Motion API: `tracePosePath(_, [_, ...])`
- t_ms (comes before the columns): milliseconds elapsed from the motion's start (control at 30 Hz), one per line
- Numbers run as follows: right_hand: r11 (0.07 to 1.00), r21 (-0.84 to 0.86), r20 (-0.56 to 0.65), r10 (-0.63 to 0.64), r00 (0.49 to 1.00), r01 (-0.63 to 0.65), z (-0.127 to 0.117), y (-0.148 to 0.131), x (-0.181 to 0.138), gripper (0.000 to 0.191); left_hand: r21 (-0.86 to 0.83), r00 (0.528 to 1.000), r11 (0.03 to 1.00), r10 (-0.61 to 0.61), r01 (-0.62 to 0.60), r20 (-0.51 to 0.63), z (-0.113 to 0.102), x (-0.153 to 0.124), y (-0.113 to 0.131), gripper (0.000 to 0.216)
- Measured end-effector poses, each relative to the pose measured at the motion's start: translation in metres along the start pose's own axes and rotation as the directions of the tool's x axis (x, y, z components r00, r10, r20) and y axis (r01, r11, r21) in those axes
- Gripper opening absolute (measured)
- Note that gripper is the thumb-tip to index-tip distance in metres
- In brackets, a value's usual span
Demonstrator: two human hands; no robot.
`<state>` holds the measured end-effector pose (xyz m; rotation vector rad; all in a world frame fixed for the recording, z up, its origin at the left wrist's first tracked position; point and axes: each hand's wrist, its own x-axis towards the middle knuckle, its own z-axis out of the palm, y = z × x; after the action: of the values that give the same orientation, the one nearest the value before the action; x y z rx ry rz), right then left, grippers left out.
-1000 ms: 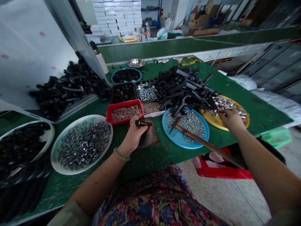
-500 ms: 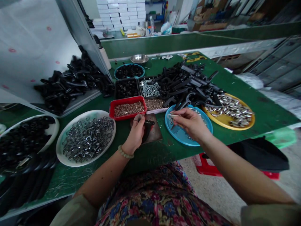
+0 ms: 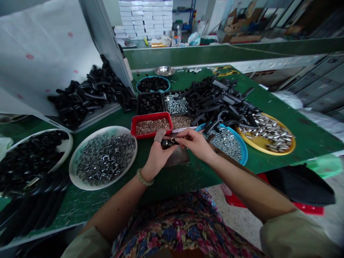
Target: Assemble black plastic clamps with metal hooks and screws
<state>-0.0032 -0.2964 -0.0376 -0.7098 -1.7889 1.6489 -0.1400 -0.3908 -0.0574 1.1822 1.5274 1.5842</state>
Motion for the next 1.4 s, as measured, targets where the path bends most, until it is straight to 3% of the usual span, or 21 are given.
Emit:
tracePosePath(167, [0.984, -0.072, 0.034, -0.16, 0.986, 0.163, -0.002, 0.003, 0.004, 0.017, -0.002, 0.999, 1.0, -0.018, 0.018, 0.026, -0.002, 0.004, 0.001, 0.057])
tracePosePath(367, [0.949, -0.119, 0.2, -0.265, 0.943, 0.292, -0.019, 0.01, 0.002, 0.011, -0.043, 0.992, 0.996, -0.069, 0.074, 0.107, -0.003, 0.002, -0.002, 0.049])
tracePosePath(467, [0.891, -0.225, 0.295, -0.323, 0.899, 0.394, -0.026, -0.001, -0.003, 0.006, -0.003, 0.991, 0.999, -0.052, 0.053, 0.122, -0.004, 0.004, 0.0, 0.041])
tracePosePath(533, [0.817, -0.331, 0.421, -0.32, 0.849, 0.473, -0.028, -0.014, -0.005, 0.008, 0.072, 0.968, 0.996, -0.061, 0.045, 0.242, -0.004, 0.011, 0.004, 0.032])
tracePosePath(600, [0.752, -0.398, 0.541, -0.27, 0.796, 0.526, -0.035, -0.026, -0.003, 0.013, 0.148, 0.899, 0.988, -0.098, 0.037, 0.426, -0.003, 0.02, 0.01, 0.021])
tracePosePath(633, [0.733, -0.435, 0.541, -0.251, 0.803, 0.523, -0.042, -0.029, -0.001, 0.013, 0.164, 0.861, 0.986, -0.112, 0.034, 0.496, -0.002, 0.024, 0.014, 0.017])
tracePosePath(667, [0.719, -0.496, 0.47, -0.249, 0.847, 0.487, -0.052, -0.03, 0.003, 0.013, 0.157, 0.839, 0.987, -0.116, 0.037, 0.532, -0.001, 0.028, 0.016, 0.015])
tracePosePath(700, [0.702, -0.585, 0.314, -0.266, 0.912, 0.406, -0.065, -0.026, 0.007, 0.014, 0.132, 0.842, 0.99, -0.112, 0.049, 0.528, -0.001, 0.03, 0.019, 0.015])
tracePosePath(733, [0.687, -0.675, 0.082, -0.291, 0.953, 0.268, -0.08, -0.02, 0.012, 0.016, 0.093, 0.865, 0.993, -0.106, 0.069, 0.49, -0.001, 0.031, 0.021, 0.015])
tracePosePath(767, [0.67, -0.739, -0.204, -0.32, 0.925, 0.069, -0.097, -0.011, 0.017, 0.017, 0.048, 0.894, 0.994, -0.109, 0.098, 0.435, -0.001, 0.032, 0.022, 0.016])
tracePosePath(800, [0.651, -0.747, -0.441, -0.331, 0.834, -0.136, -0.113, 0.0, 0.023, 0.019, 0.005, 0.918, 0.992, -0.121, 0.129, 0.378, -0.002, 0.031, 0.022, 0.016])
tracePosePath(867, [0.603, -0.67, -0.682, -0.268, 0.681, -0.433, -0.14, 0.023, 0.034, 0.025, -0.016, 0.935, 0.987, -0.143, 0.157, 0.326, -0.004, 0.031, 0.023, 0.017])
tracePosePath(900, [0.577, -0.638, -0.726, -0.23, 0.648, -0.51, -0.148, 0.033, 0.039, 0.027, 0.019, 0.933, 0.99, -0.135, 0.137, 0.333, -0.005, 0.031, 0.023, 0.018])
tracePosePath(1000, [0.568, -0.641, -0.72, -0.21, 0.662, -0.517, -0.158, 0.047, 0.052, 0.025, 0.269, 0.929, 0.958, -0.009, -0.098, 0.371, -0.008, 0.031, 0.029, 0.015])
tracePosePath(1067, [0.624, -0.659, -0.697, -0.296, 0.653, -0.421, -0.155, 0.041, 0.055, 0.024, 0.426, 0.935, 0.87, 0.1, -0.248, 0.342, -0.011, 0.029, 0.035, 0.012])
tracePosePath(1167, [0.776, -0.6, -0.686, -0.374, 0.624, -0.195, -0.139, 0.018, 0.046, 0.033, 0.521, 0.95, 0.817, 0.098, -0.246, 0.295, -0.015, 0.022, 0.038, 0.011])
tracePosePath(1233, [0.891, -0.453, -0.656, -0.318, 0.685, -0.02, -0.117, 0.002, 0.03, 0.033, 0.508, 0.957, 0.843, 0.028, -0.179, 0.29, -0.017, 0.016, 0.036, 0.013])
tracePosePath(1300, [0.971, -0.23, -0.542, -0.184, 0.82, 0.066, -0.086, -0.01, 0.008, 0.029, 0.446, 0.956, 0.885, -0.002, -0.136, 0.295, -0.018, 0.01, 0.032, 0.016])
tracePosePath(1367, [0.999, -0.042, -0.333, -0.031, 0.942, 0.018, -0.051, -0.018, -0.013, 0.029, 0.363, 0.954, 0.924, 0.004, -0.117, 0.299, -0.017, 0.005, 0.03, 0.016])
tracePosePath(1400, [1.0, 0.009, -0.231, 0.025, 0.973, -0.023, -0.035, -0.02, -0.022, 0.033, 0.329, 0.954, 0.938, 0.005, -0.108, 0.299, -0.017, 0.003, 0.03, 0.014])
